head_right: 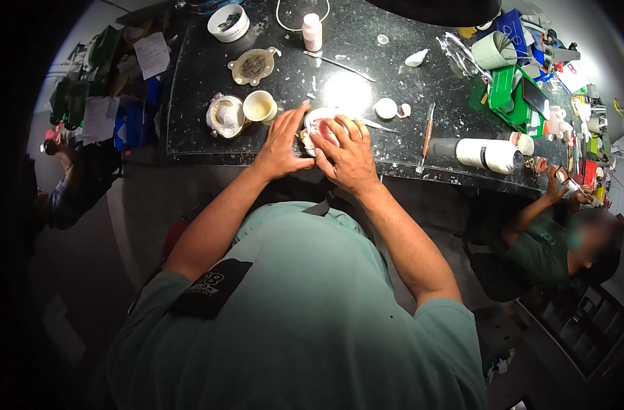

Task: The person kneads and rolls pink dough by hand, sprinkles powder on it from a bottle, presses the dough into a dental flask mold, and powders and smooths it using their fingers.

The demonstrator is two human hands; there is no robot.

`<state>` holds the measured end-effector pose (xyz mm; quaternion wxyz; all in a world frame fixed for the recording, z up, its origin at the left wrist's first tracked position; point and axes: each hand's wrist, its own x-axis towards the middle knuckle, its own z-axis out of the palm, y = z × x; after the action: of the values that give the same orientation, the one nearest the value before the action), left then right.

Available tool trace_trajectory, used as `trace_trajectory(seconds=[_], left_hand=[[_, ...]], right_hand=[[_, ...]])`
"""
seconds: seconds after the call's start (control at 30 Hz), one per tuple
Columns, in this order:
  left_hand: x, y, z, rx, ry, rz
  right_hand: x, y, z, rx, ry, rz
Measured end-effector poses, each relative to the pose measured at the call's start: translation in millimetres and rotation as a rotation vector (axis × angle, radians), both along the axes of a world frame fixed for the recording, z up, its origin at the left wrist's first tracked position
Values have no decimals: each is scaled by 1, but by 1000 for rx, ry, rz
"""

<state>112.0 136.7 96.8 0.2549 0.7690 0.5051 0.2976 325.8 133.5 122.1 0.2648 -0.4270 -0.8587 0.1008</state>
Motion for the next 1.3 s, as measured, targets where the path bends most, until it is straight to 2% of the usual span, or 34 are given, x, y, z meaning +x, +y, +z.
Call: trace_trajectory(seconds=[0.13,0.17,0.27,0.3,0.4,0.63,0.77,1.13,1.3], left_hand=[[1,-34,2,-58,-61,205],[7,-40,0,62,-36,241],[18,-51,-1,-145,-168,318],[24,-49,16,-132,-201,365],[13,-45,14,140,54,285],[9,-33,-8,262,107,275],[9,-30,-5,325,136,266],[13,-25,19,228,-18,217],[20,-21,19,151,-39,266]], right_hand=[[2,2,1,21,5,-16],[4,1,0,16,-11,-25],[3,0,-1,6,-11,-18],[4,-1,2,7,7,-1],[0,-2,2,8,37,39],[-22,8,-1,-167,223,-96],[-25,5,-1,-171,228,-99],[-25,1,-15,-138,288,-231],[-19,-5,-3,-65,205,-141]])
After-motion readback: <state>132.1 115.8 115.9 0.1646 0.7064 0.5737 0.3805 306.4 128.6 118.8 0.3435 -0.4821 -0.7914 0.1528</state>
